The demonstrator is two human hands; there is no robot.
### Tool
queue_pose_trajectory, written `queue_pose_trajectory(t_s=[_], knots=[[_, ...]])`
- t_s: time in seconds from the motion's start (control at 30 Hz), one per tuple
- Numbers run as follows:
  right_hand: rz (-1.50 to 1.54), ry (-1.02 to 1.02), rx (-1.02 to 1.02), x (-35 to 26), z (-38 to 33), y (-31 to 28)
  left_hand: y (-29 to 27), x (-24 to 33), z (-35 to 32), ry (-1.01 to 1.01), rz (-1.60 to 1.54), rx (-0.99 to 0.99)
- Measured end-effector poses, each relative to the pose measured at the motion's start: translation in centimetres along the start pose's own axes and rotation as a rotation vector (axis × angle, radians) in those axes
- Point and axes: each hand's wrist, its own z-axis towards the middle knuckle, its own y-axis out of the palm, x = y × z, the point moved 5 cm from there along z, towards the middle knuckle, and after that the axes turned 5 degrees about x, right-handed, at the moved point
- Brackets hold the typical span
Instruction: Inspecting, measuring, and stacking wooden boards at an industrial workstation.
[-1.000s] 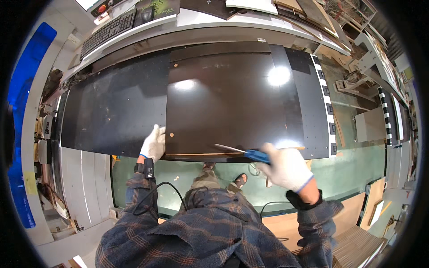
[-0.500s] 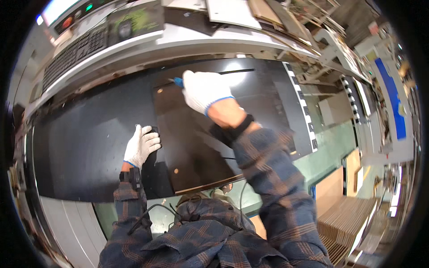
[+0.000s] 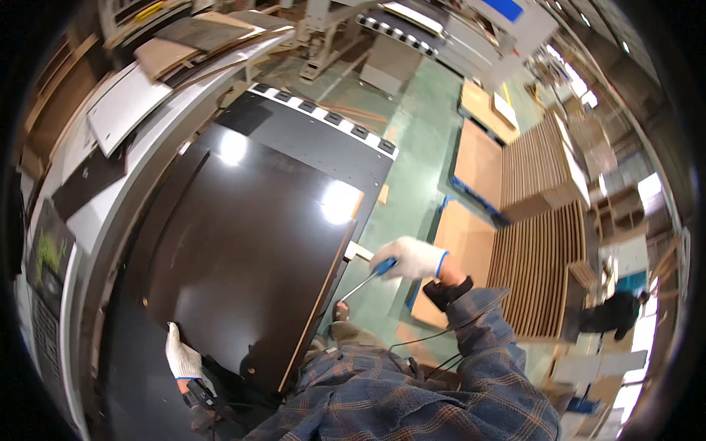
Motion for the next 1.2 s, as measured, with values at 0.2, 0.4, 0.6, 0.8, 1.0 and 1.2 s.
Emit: queue_pose_trajectory(t_s=[0.2, 0.4, 0.6, 0.8, 1.0, 1.2], knots=[[0.183, 0.035, 0.179, 7.2, 0.5, 2.1, -0.1, -0.7, 0.5, -0.148, 0.02, 0.115], [-0.387, 0.311, 0.498, 7.7, -0.7, 1.2, 0.4, 0.6, -0.2, -0.062, 0.095, 0.145], [0.029, 0.187, 0.963, 1.3, -4.9, -0.6, 4.7, 5.9, -3.0, 0.013, 0.039, -0.051], [0.369, 0.127, 0.92, -1.7, -7.5, 3.3, 8.6, 7.3, -7.5, 0.214, 0.054, -0.091], [0.37, 0.055, 0.952, -2.0, -12.0, 1.0, 12.1, 9.4, -14.1, 0.336, 0.011, -0.161], [0.209, -0.033, 1.1, -1.0, -14.0, -7.3, 13.7, 11.5, -20.4, 0.431, -0.214, -0.321]])
